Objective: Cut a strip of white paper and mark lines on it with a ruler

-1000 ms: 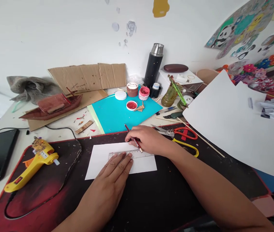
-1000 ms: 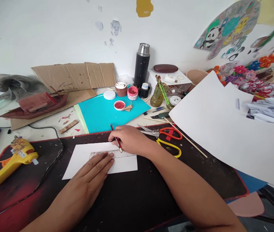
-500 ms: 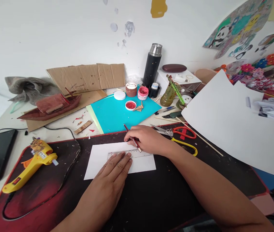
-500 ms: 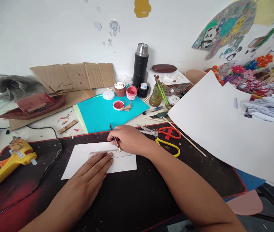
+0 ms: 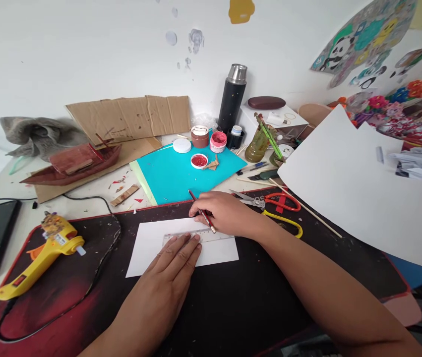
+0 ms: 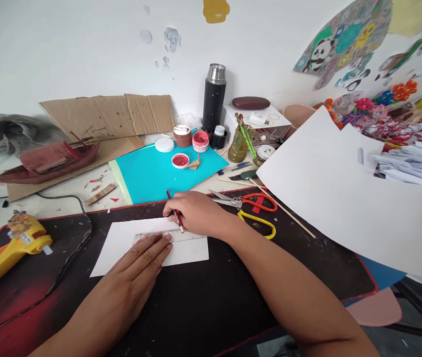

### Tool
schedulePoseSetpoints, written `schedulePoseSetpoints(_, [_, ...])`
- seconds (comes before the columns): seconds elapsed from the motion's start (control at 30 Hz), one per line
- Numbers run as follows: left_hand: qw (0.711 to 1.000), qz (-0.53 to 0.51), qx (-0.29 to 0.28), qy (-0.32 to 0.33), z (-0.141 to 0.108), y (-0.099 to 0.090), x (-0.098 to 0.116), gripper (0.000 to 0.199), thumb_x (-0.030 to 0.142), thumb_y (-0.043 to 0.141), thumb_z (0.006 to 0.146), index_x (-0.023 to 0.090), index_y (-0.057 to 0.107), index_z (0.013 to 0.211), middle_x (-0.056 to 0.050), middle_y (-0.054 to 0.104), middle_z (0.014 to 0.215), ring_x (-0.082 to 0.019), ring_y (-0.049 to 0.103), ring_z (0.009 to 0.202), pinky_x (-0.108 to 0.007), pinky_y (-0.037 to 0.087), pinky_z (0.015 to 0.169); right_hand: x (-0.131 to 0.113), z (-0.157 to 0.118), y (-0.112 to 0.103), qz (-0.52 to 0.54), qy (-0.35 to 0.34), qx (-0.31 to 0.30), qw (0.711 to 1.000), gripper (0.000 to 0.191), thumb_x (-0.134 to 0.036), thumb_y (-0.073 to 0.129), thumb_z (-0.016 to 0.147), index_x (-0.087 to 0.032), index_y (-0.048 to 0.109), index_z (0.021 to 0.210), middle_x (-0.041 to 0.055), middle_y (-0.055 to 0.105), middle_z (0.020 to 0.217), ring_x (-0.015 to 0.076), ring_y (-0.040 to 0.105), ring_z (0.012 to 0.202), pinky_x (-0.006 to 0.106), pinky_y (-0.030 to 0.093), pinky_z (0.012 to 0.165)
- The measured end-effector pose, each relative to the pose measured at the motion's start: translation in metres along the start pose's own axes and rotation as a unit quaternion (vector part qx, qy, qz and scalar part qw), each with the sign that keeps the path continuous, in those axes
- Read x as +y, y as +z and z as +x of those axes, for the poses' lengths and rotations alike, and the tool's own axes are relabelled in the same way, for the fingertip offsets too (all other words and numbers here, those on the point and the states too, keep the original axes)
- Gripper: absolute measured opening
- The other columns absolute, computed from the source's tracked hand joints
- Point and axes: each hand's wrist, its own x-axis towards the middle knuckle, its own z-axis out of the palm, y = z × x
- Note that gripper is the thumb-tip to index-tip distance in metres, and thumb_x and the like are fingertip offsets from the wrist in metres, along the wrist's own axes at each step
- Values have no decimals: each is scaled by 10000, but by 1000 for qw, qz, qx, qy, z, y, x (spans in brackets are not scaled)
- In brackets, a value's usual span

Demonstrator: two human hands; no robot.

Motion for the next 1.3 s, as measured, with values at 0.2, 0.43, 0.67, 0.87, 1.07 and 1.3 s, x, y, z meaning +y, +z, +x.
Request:
schedulePoseSetpoints(0.2, [1000,-16,1,-6,-1,0,0,672,57,442,970,92,456,1641,-117,506,1711,-325,438,1607,-498,502,1253,0,0,0,-6,8,-9,1000,100,-140,721,1050,-189,804,1075,64,781,1068,224,681,966,319,432,843])
schedulePoseSetpoints(0.43, [1000,5,-3,0,-1,0,0,631,68,455,965,75,514,1592,-130,523,1696,-347,489,1568,-514,513,1237,-1,0,0,-4,5,-7,1000,99,-139,721,1051,-187,803,1076,65,781,1063,226,679,969,320,436,845])
schedulePoseSetpoints(0.67, [1000,-1,-7,-13,-1,4,2,620,85,479,975,104,526,1593,-111,516,1705,-328,459,1594,-501,484,1269,0,-1,1,-3,-4,5,1000,102,-134,731,1040,-195,808,1067,65,780,1050,224,683,951,317,441,835])
schedulePoseSetpoints(0.87, [1000,-5,-6,-12,-1,4,2,603,82,476,978,92,543,1578,-121,531,1692,-331,478,1580,-495,478,1272,1,-1,2,-7,-4,5,1000,105,-128,737,1032,-195,807,1071,66,788,1062,226,685,958,319,443,835])
schedulePoseSetpoints(1.07, [1000,19,3,-2,2,2,1,572,64,471,971,80,583,1532,-127,590,1640,-338,573,1498,-501,515,1223,0,0,2,-13,1,0,1000,103,-129,736,1034,-186,809,1076,68,789,1066,228,692,962,315,441,830])
schedulePoseSetpoints(1.3, [1000,16,19,-19,7,-3,1,502,86,458,1019,108,633,1489,-90,646,1589,-309,612,1444,-471,545,1150,-1,0,1,-18,1,1,1000,98,-138,737,1038,-191,811,1075,64,781,1054,223,688,956,311,435,823])
